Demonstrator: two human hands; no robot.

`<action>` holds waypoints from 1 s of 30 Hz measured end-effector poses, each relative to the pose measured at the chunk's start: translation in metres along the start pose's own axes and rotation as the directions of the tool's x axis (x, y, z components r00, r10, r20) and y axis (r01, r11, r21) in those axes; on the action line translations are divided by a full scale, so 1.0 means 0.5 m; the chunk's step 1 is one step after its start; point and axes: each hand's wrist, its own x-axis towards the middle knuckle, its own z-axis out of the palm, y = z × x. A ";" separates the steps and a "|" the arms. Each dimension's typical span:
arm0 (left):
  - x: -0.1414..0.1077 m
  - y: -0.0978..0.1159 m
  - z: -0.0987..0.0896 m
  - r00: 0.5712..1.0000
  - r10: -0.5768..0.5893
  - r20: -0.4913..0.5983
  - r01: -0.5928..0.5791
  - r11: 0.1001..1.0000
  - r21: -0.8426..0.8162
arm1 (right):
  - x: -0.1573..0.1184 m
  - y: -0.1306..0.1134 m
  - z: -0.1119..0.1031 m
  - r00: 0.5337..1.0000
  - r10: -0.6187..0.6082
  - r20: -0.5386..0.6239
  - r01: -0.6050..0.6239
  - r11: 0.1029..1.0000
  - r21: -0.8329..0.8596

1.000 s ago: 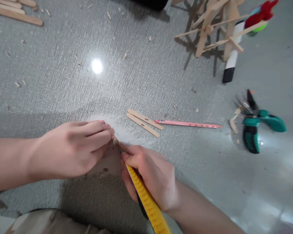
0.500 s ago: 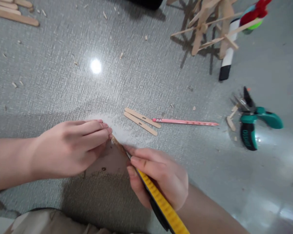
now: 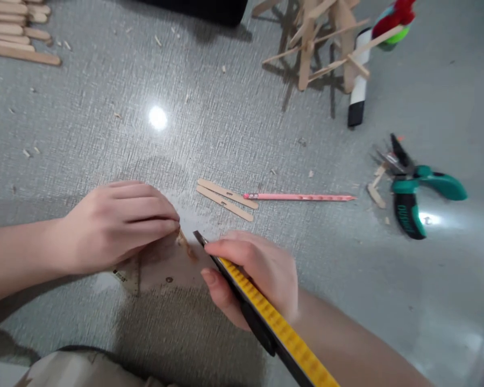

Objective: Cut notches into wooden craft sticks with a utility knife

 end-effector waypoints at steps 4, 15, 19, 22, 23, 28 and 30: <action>0.010 -0.011 -0.006 1.000 0.016 0.004 -0.015 0.997 -0.080 | -0.002 -0.005 0.005 1.000 -0.023 0.006 0.023 0.999 -0.027; 0.029 -0.025 -0.010 0.994 0.023 0.104 -0.017 0.998 -0.060 | -0.004 -0.014 0.005 0.998 -0.066 0.002 0.066 0.986 -0.156; 0.033 -0.029 -0.009 0.992 0.027 0.125 -0.023 0.999 -0.038 | -0.006 -0.016 0.003 0.996 -0.083 0.031 0.087 0.985 -0.151; 0.035 -0.033 -0.007 0.990 0.028 0.141 -0.021 0.999 -0.046 | -0.007 -0.015 0.007 0.995 -0.098 0.016 0.099 0.981 -0.170; 0.035 -0.034 -0.007 0.990 0.029 0.138 -0.021 0.998 -0.057 | -0.007 -0.014 0.009 0.994 -0.109 0.007 0.109 0.979 -0.174; 0.034 -0.039 -0.006 0.994 0.018 0.112 -0.004 0.992 -0.125 | -0.008 -0.013 0.012 0.994 -0.110 0.008 0.109 0.976 -0.186; 0.034 -0.039 -0.006 0.994 0.002 0.113 0.014 0.991 -0.133 | -0.009 -0.013 0.012 0.997 -0.081 0.015 0.082 0.978 -0.194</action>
